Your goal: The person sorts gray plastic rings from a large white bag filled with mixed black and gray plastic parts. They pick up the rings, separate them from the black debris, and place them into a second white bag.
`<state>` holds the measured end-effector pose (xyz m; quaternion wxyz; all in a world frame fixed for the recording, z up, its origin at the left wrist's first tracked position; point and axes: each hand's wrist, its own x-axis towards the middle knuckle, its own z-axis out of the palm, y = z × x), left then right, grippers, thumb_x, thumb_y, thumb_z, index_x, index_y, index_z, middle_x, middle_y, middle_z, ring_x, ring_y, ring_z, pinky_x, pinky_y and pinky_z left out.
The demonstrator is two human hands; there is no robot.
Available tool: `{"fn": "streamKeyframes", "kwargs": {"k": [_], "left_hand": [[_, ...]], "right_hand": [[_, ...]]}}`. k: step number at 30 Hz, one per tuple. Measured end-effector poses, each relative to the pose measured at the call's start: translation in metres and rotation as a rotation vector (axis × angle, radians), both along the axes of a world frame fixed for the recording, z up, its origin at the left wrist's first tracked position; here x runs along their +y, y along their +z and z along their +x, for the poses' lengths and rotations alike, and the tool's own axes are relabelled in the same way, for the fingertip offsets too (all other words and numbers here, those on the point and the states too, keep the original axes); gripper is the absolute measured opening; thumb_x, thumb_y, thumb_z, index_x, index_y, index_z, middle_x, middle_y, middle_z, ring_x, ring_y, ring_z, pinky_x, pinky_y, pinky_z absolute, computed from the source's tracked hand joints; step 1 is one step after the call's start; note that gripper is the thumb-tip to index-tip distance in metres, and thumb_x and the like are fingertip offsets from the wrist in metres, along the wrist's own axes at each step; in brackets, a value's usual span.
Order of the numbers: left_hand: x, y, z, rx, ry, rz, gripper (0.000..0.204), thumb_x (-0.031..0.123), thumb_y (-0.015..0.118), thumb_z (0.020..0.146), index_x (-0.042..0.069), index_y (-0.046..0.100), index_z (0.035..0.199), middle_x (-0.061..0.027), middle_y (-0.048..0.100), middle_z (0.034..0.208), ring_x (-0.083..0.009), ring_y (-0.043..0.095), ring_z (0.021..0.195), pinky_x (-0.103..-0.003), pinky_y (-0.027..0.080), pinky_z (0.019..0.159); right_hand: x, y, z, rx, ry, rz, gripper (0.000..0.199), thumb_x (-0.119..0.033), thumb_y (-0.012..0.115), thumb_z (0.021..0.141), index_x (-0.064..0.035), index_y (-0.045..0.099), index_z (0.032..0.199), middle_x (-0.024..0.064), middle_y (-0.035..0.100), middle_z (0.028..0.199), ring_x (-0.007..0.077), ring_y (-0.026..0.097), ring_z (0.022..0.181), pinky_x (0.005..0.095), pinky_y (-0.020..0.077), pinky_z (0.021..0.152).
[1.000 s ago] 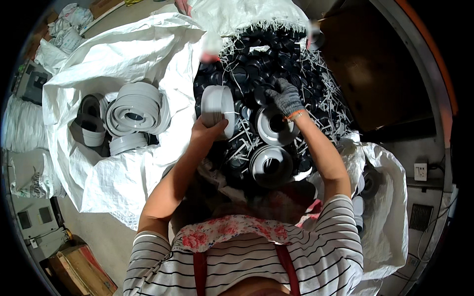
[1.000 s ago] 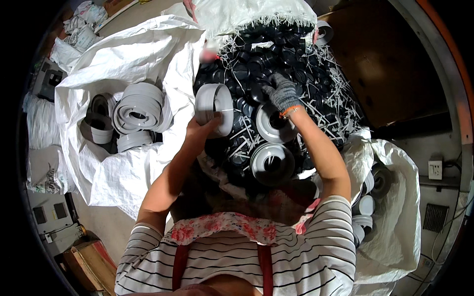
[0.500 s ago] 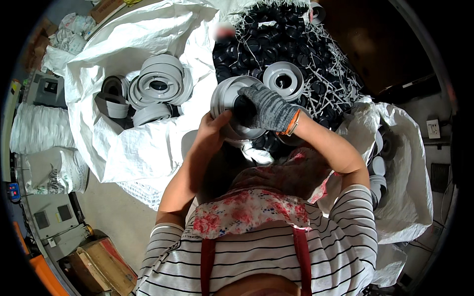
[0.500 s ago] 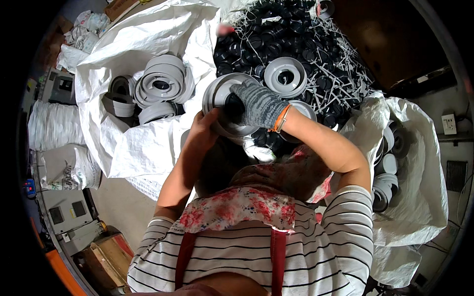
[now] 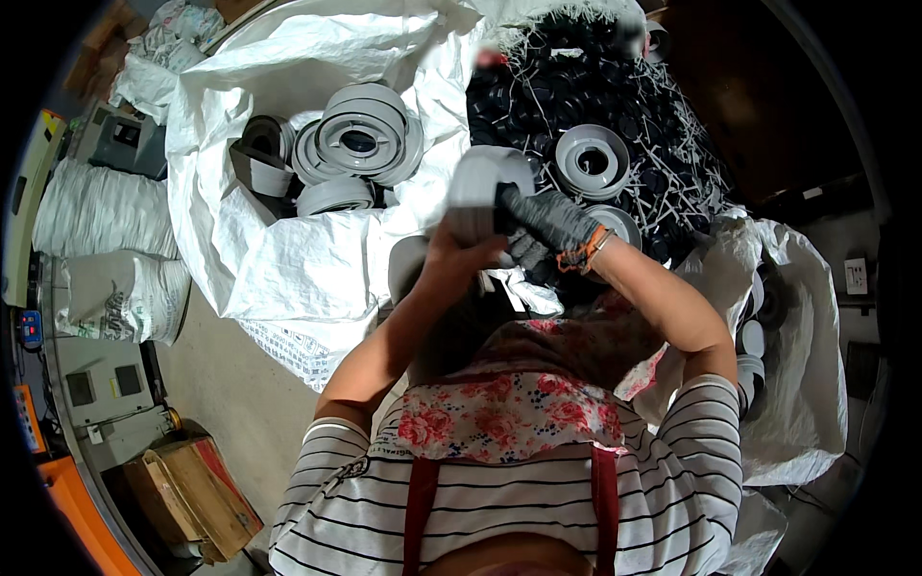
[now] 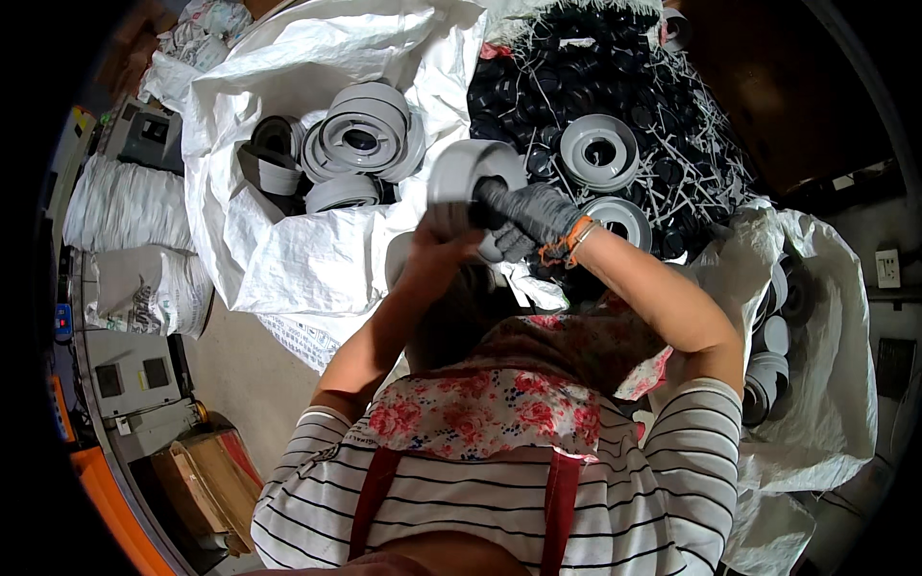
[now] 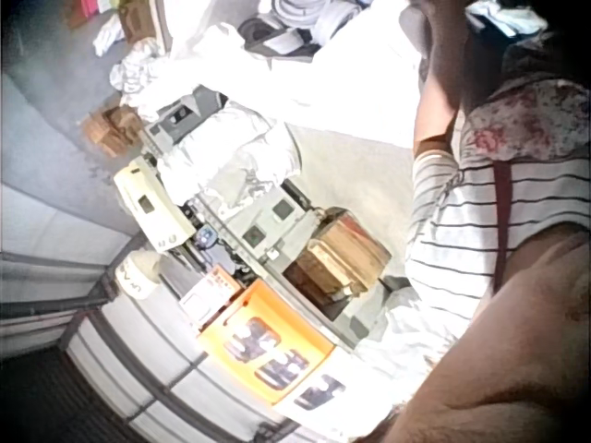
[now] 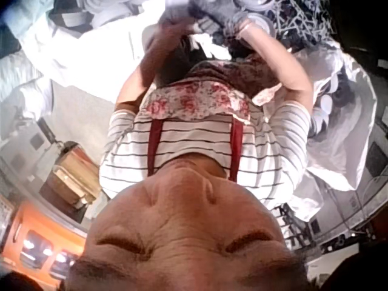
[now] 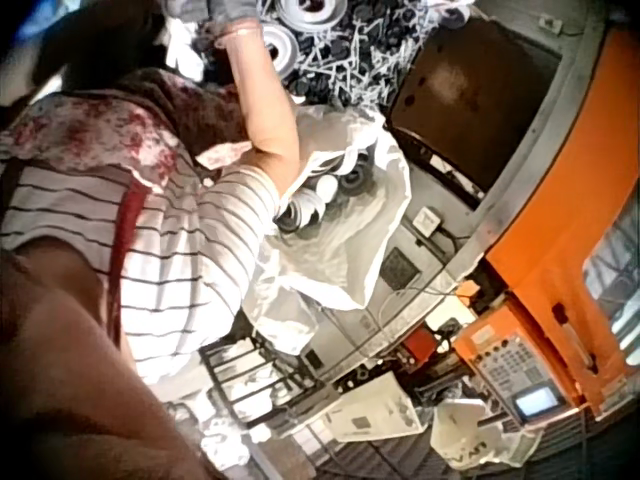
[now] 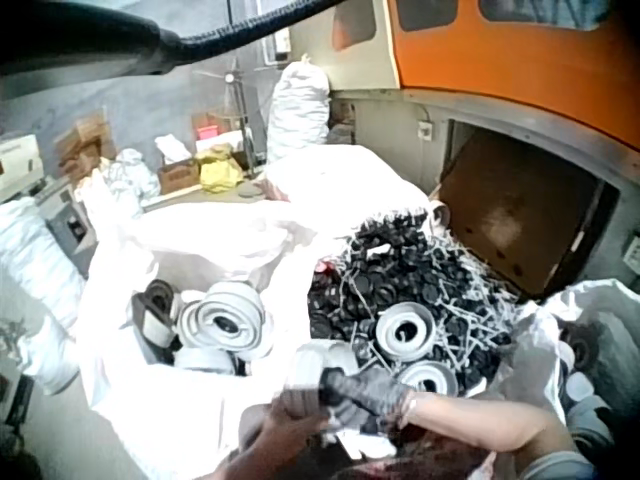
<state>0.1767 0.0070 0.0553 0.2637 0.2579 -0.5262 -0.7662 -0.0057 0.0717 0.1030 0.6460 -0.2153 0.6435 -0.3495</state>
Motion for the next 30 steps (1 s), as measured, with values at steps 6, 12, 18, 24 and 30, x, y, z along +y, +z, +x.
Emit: {"fn": "streamKeyframes", "kwargs": {"k": [6, 12, 18, 24, 30], "left_hand": [[0.001, 0.008, 0.011, -0.218, 0.034, -0.346, 0.054, 0.006, 0.076, 0.068, 0.003, 0.050, 0.115, -0.0078, 0.059, 0.103, -0.0183, 0.061, 0.090, -0.031, 0.052, 0.076], [-0.096, 0.029, 0.035, -0.440, 0.539, -1.129, 0.082, 0.022, 0.076, 0.072, -0.002, 0.032, 0.137, -0.0210, 0.038, 0.137, -0.0306, 0.037, 0.127, -0.037, 0.028, 0.106], [-0.135, 0.040, 0.035, -0.128, 0.680, -0.703, 0.042, 0.011, 0.069, 0.081, -0.005, 0.054, 0.117, -0.0159, 0.057, 0.119, -0.0185, 0.055, 0.104, -0.030, 0.041, 0.092], [-0.069, -0.036, -0.024, -0.031, 0.113, 0.214, 0.028, 0.016, 0.050, 0.092, -0.005, 0.056, 0.109, -0.0152, 0.062, 0.103, -0.0233, 0.061, 0.094, -0.032, 0.046, 0.088], [-0.067, -0.079, -0.073, 0.217, -0.196, 0.625, 0.030, 0.018, 0.052, 0.091, -0.002, 0.053, 0.113, -0.0152, 0.061, 0.105, -0.0261, 0.060, 0.097, -0.036, 0.050, 0.084]], "right_hand": [[-0.025, -0.039, -0.004, 0.936, 0.838, -0.453, 0.058, -0.035, 0.066, 0.079, 0.0010, 0.049, 0.121, 0.0171, 0.060, 0.110, 0.0268, 0.059, 0.097, 0.0321, 0.0483, 0.087], [-0.024, -0.064, -0.028, 1.171, 0.276, -0.532, 0.050, -0.037, 0.063, 0.080, 0.0005, 0.054, 0.112, 0.0207, 0.063, 0.097, 0.0371, 0.060, 0.089, 0.0407, 0.0477, 0.081], [-0.011, -0.106, -0.119, 1.612, 0.445, -0.109, 0.046, -0.030, 0.067, 0.071, -0.0040, 0.057, 0.107, 0.0159, 0.063, 0.105, 0.0326, 0.061, 0.098, 0.0483, 0.0402, 0.090], [-0.030, -0.110, -0.095, 1.395, 0.232, -0.353, 0.033, -0.023, 0.065, 0.070, 0.0018, 0.059, 0.091, 0.0236, 0.062, 0.093, 0.0375, 0.060, 0.089, 0.0490, 0.0396, 0.092], [-0.028, -0.087, -0.067, 1.089, 0.342, -0.944, 0.039, -0.034, 0.068, 0.072, -0.0011, 0.061, 0.091, 0.0201, 0.062, 0.094, 0.0366, 0.057, 0.094, 0.0437, 0.0434, 0.089]]}}
